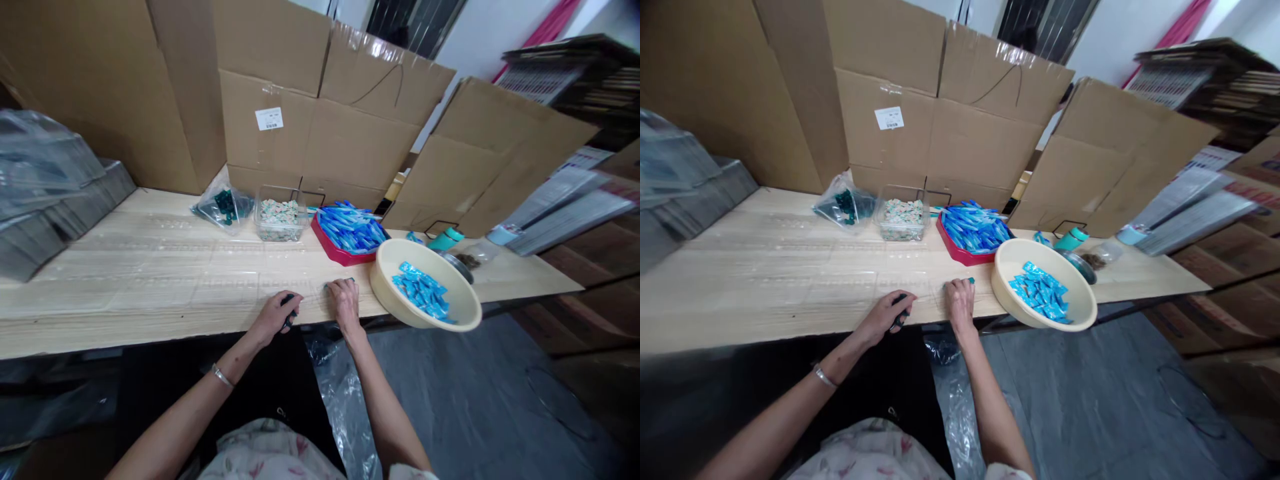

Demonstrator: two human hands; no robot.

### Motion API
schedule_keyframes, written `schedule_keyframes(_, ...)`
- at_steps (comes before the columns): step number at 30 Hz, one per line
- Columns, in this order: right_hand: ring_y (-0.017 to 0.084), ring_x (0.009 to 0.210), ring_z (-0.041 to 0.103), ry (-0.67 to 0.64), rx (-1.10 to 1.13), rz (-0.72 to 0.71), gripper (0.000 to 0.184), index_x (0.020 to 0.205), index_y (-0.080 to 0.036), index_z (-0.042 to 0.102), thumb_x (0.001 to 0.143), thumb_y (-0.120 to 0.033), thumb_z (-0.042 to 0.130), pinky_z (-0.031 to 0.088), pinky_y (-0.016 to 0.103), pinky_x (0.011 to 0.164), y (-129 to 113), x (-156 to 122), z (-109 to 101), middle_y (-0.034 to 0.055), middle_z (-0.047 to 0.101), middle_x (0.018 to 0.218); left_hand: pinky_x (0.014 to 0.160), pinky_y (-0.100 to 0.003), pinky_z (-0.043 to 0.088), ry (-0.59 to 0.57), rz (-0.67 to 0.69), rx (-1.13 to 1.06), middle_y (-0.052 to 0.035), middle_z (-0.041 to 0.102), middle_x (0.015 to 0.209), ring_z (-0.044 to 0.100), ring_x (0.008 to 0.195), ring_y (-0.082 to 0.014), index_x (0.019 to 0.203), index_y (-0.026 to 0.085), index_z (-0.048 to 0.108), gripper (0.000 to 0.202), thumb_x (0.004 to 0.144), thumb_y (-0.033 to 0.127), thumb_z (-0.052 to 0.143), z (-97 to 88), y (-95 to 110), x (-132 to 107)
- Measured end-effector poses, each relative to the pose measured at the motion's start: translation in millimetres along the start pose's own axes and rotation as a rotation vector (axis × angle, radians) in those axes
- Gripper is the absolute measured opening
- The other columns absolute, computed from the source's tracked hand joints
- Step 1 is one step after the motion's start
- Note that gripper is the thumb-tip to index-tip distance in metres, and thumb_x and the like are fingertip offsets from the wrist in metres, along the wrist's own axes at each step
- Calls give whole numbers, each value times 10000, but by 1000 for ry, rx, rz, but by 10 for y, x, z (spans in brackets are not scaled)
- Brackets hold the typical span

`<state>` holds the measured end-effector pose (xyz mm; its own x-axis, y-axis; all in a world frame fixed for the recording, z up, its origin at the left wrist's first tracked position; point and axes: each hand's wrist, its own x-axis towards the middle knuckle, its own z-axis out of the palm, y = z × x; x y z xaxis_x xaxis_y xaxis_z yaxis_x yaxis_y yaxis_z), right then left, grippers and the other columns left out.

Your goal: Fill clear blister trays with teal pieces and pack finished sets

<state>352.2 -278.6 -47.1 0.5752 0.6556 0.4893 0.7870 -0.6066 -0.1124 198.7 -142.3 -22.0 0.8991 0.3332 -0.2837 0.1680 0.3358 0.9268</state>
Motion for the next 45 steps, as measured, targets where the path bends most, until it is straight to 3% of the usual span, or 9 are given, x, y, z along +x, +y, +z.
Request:
schedule_keyframes(5,198,786,450,-81,-44,-12,125,735,-188,661,823,-185,572,251,329,717,27,77,-24,51,634,746,337,-120,212,-57,-35,-136,12,476,739,380,493,-29,913,159,571,390,718,495,610,-18,21,12)
schedule_keyframes(10,231,849,476,-57,-22,-20,147,930,-166,655,834,-216,554,289,358,748,19,21,-68,92,645,887,351,-108,192,-120,-107,-290,9,454,749,385,506,-16,980,144,582,431,736,498,604,-59,47,24)
schedule_keyframes(13,233,912,493,-7,189,-33,235,1054,-166,616,855,-254,528,334,370,792,-133,8,-183,105,622,1013,353,-111,203,-150,-126,-337,4,457,747,390,506,-16,1013,137,582,456,747,508,589,-78,70,32)
schedule_keyframes(17,186,913,540,-145,654,-111,221,1030,-209,619,847,-309,546,404,324,806,-442,59,-326,59,628,978,356,-116,205,-177,-113,-321,3,475,734,401,494,-19,958,147,579,459,737,550,574,-68,85,48)
schedule_keyframes(24,182,881,584,-86,912,13,94,796,-207,681,778,-271,615,436,331,793,-595,125,-257,51,656,903,350,-111,198,-207,-105,-293,2,483,739,400,490,-24,843,151,537,496,715,631,527,-69,123,43)
schedule_keyframes(28,172,798,597,-34,997,187,133,783,-198,680,756,-315,622,457,289,669,-538,106,-229,54,661,887,348,-112,206,-125,-40,-253,8,477,754,401,493,-24,878,161,537,445,719,576,567,-73,124,25)
schedule_keyframes(36,149,660,615,-162,1238,439,219,845,-186,663,701,-351,672,486,288,671,-565,47,-211,15,673,709,368,-153,284,137,212,57,34,511,700,425,451,-46,962,208,493,346,751,474,560,23,29,78)
schedule_keyframes(40,141,664,621,-151,1299,471,209,815,-187,657,680,-343,692,493,286,694,-619,26,-229,7,670,705,451,-170,356,203,385,205,25,532,711,444,483,-46,864,186,508,238,788,412,523,41,24,103)
schedule_keyframes(45,149,716,624,-138,1357,479,264,900,-196,652,685,-344,691,500,317,754,-625,-9,-225,16,675,777,401,-167,325,172,261,199,27,513,686,435,468,-56,900,183,513,266,775,417,532,37,81,65)
